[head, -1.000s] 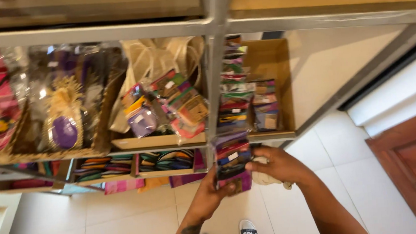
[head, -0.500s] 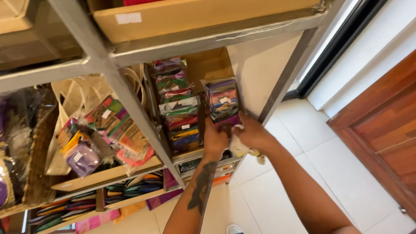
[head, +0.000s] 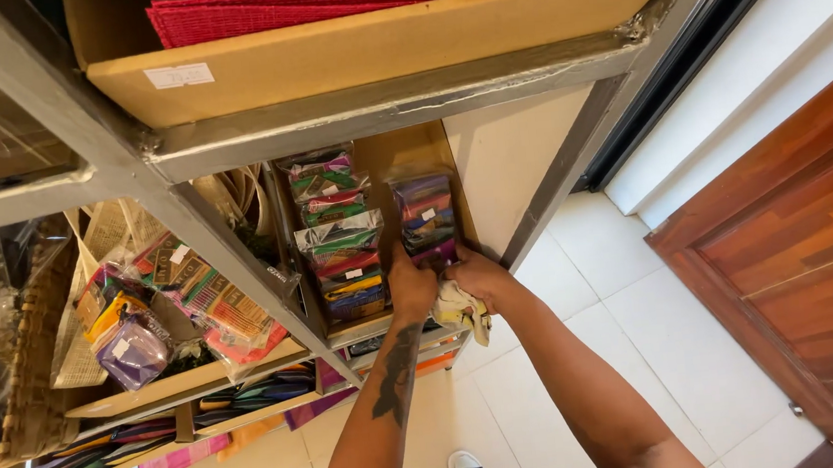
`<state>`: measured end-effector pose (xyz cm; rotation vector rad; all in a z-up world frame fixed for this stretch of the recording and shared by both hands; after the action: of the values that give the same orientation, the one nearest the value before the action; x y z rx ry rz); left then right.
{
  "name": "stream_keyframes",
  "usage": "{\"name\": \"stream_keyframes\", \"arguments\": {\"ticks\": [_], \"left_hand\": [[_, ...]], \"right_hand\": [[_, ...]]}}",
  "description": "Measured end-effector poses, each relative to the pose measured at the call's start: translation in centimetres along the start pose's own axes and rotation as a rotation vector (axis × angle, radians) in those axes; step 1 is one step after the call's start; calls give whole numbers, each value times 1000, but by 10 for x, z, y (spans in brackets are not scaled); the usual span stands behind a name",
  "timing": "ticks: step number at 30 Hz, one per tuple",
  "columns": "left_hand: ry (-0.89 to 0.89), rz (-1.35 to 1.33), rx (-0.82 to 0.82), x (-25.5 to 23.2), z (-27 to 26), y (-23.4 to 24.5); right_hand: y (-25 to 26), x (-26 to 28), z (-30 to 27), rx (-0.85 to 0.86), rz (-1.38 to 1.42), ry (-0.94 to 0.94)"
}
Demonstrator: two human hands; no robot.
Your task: The person wipes a metal shelving unit with a white cloth, cleaning the surface and the edges of cardboard boxes. They then pick up and wipe several packaged decorative items, including small woven baskets and floral wreaths, before placing them back on the shelf.
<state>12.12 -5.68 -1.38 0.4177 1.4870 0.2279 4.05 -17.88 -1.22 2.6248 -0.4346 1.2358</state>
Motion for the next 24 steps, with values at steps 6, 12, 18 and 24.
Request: {"name": "stream_keyframes", "arguments": {"ticks": [6,12,18,24], "left_hand": [[-61,1,-18,26,7,-15],[-19,56,25,6,-7,-5],[-11,65,64,24,-5,-13],[-10,103,110,32,-8,-22]], "right_hand": [[7,-7,13,-37,-195,68],[4,4,-4,-70,-271,121],[-4,16,-47,-142,-474,53],[5,4,-31,-189,-523,197]]}}
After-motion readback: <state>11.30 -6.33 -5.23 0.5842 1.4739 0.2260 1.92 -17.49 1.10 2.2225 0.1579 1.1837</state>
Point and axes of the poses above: each hand's wrist, its own z-axis towards the middle knuckle, its own y-axis out of the back of the hand, x = y × z, the point moved 8 cm from there along z, towards the middle knuckle, and after that the axes turned 4 degrees about -x, right-handed, at the moved point
